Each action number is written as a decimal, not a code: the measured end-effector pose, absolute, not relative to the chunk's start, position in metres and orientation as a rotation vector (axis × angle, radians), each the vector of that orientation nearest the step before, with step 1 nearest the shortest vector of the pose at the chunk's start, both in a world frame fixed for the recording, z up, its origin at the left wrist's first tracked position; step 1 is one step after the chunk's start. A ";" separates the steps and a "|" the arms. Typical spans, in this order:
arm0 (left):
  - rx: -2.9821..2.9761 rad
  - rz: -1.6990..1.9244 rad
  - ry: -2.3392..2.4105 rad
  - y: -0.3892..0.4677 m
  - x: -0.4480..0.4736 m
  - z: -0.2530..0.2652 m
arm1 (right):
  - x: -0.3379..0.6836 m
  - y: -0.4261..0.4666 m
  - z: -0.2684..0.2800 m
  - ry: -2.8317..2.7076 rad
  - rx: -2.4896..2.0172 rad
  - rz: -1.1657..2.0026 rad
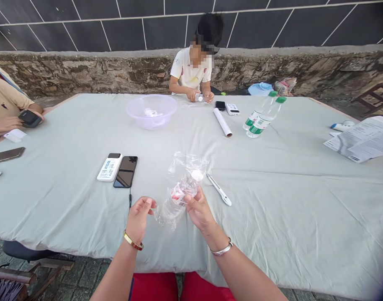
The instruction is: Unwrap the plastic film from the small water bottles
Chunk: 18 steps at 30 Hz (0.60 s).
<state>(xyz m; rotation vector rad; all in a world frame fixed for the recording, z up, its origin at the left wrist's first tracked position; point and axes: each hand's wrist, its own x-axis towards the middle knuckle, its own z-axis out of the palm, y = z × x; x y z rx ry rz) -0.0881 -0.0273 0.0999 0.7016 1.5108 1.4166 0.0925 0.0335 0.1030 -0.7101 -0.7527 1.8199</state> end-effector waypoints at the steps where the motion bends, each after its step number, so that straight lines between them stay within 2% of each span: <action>1: 0.699 1.444 1.524 -0.021 -0.091 0.099 | 0.093 0.033 0.101 -0.717 -0.701 1.867; 5: 0.633 1.258 1.418 -0.002 -0.081 0.090 | 0.087 0.029 0.091 -0.586 -0.709 2.078; 7: 0.650 1.205 1.246 -0.002 -0.062 0.087 | 0.082 0.028 0.086 -0.577 -0.768 2.081; 12: 0.634 1.235 1.066 -0.017 -0.019 0.086 | 0.078 0.032 0.083 -0.900 -0.999 1.812; 15: 0.775 1.236 1.194 -0.016 -0.018 0.088 | 0.085 0.034 0.092 -1.223 -1.210 1.575; 18: 0.907 1.263 1.528 -0.011 -0.025 0.091 | 0.088 0.028 0.106 -1.473 -1.295 1.308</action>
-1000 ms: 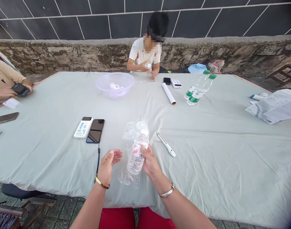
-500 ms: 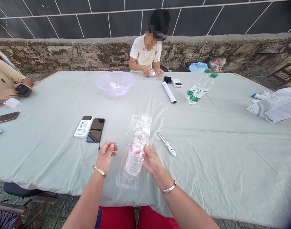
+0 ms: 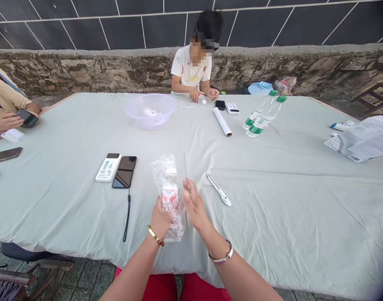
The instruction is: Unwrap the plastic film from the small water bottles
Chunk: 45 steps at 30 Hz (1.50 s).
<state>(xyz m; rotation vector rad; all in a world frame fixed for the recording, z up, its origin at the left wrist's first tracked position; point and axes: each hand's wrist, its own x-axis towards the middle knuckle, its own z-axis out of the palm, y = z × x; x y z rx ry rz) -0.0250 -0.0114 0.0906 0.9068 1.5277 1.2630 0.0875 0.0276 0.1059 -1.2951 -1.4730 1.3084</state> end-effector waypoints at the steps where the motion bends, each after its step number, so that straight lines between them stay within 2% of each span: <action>1: 0.934 1.265 1.655 -0.010 -0.027 0.091 | 0.086 0.024 0.110 -1.536 -1.302 1.225; 4: 0.976 1.254 1.872 -0.008 -0.032 0.088 | 0.078 0.015 0.115 -1.630 -1.354 1.070; 7: 0.807 1.279 1.848 -0.010 -0.039 0.083 | 0.076 0.022 0.108 -1.499 -1.390 1.176; 13: 0.325 1.322 1.024 -0.022 -0.061 0.082 | 0.102 0.058 0.087 -0.993 -1.360 1.365; 16: 0.194 1.326 0.887 -0.025 -0.073 0.082 | 0.110 0.062 0.084 -0.913 -1.376 1.447; 26: 0.201 1.259 0.838 -0.018 -0.092 0.081 | 0.113 0.052 0.092 -0.744 -1.220 1.569; 36: 0.145 1.181 1.037 -0.017 -0.097 0.080 | 0.122 0.057 0.086 -0.742 -1.234 1.494; 45: 0.147 1.248 0.982 -0.015 -0.112 0.082 | 0.120 0.059 0.082 -0.765 -1.352 1.426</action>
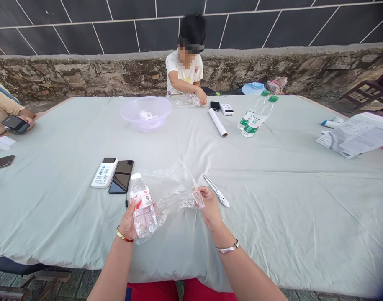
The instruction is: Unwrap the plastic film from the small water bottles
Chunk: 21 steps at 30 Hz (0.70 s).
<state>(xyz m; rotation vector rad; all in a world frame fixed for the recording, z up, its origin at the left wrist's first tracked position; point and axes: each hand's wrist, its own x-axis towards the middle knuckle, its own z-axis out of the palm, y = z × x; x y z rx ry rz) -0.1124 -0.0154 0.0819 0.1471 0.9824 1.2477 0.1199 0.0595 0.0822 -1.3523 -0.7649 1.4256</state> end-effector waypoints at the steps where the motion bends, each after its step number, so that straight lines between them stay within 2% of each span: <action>1: 0.147 1.234 0.986 -0.016 -0.115 0.081 | 0.120 0.060 0.080 -0.786 -1.369 1.417; 7: 0.134 1.256 0.902 -0.016 -0.117 0.083 | 0.121 0.056 0.063 -1.219 -1.509 1.276; 13: 0.279 1.270 0.712 -0.014 -0.091 0.084 | 0.118 0.055 0.065 -1.759 -1.528 0.966; 15: 0.301 1.290 0.700 -0.012 -0.084 0.082 | 0.120 0.057 0.069 -1.724 -1.464 1.070; 19: 0.236 1.393 0.610 -0.008 -0.082 0.082 | 0.132 0.064 0.073 -1.460 -1.286 1.519; 21: 0.199 1.433 0.589 -0.006 -0.084 0.082 | 0.138 0.068 0.071 -1.338 -1.258 1.560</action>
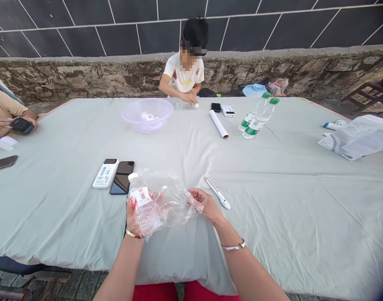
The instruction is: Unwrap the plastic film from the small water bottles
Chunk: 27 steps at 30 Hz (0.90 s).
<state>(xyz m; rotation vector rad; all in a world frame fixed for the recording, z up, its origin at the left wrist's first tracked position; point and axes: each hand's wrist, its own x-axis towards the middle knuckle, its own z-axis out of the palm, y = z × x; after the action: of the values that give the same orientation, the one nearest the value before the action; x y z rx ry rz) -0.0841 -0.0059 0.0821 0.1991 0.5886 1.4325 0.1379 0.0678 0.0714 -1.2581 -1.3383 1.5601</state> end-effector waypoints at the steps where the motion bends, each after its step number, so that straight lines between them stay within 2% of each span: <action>1: 0.192 1.442 0.590 -0.006 -0.085 0.082 | 0.140 0.069 0.070 -1.310 -1.282 1.533; 6: 0.272 1.436 0.657 -0.006 -0.084 0.078 | 0.132 0.066 0.065 -1.587 -1.446 1.229; 13: 0.334 1.352 0.660 -0.004 -0.073 0.070 | 0.087 0.041 0.071 -1.994 -1.258 0.933; 16: 0.313 1.335 0.547 -0.003 -0.072 0.068 | 0.078 0.036 0.077 -2.114 -1.032 1.007; 19: 0.271 1.296 0.544 -0.002 -0.072 0.067 | 0.085 0.036 0.083 -2.116 -0.820 1.239; 21: 0.227 1.275 0.612 0.000 -0.071 0.069 | 0.094 0.038 0.087 -1.983 -0.914 1.287; 24: 0.215 1.332 0.770 0.004 -0.064 0.073 | 0.101 0.046 0.098 -1.725 -1.209 1.121; 27: 0.363 1.404 0.922 0.005 -0.053 0.075 | 0.094 0.053 0.112 -1.707 -1.287 1.124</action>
<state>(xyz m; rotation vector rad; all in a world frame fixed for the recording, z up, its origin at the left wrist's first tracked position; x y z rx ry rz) -0.0532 0.0049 0.0755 0.3630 0.9215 1.4037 0.0940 0.0532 0.1116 -1.2874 -1.7073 1.1236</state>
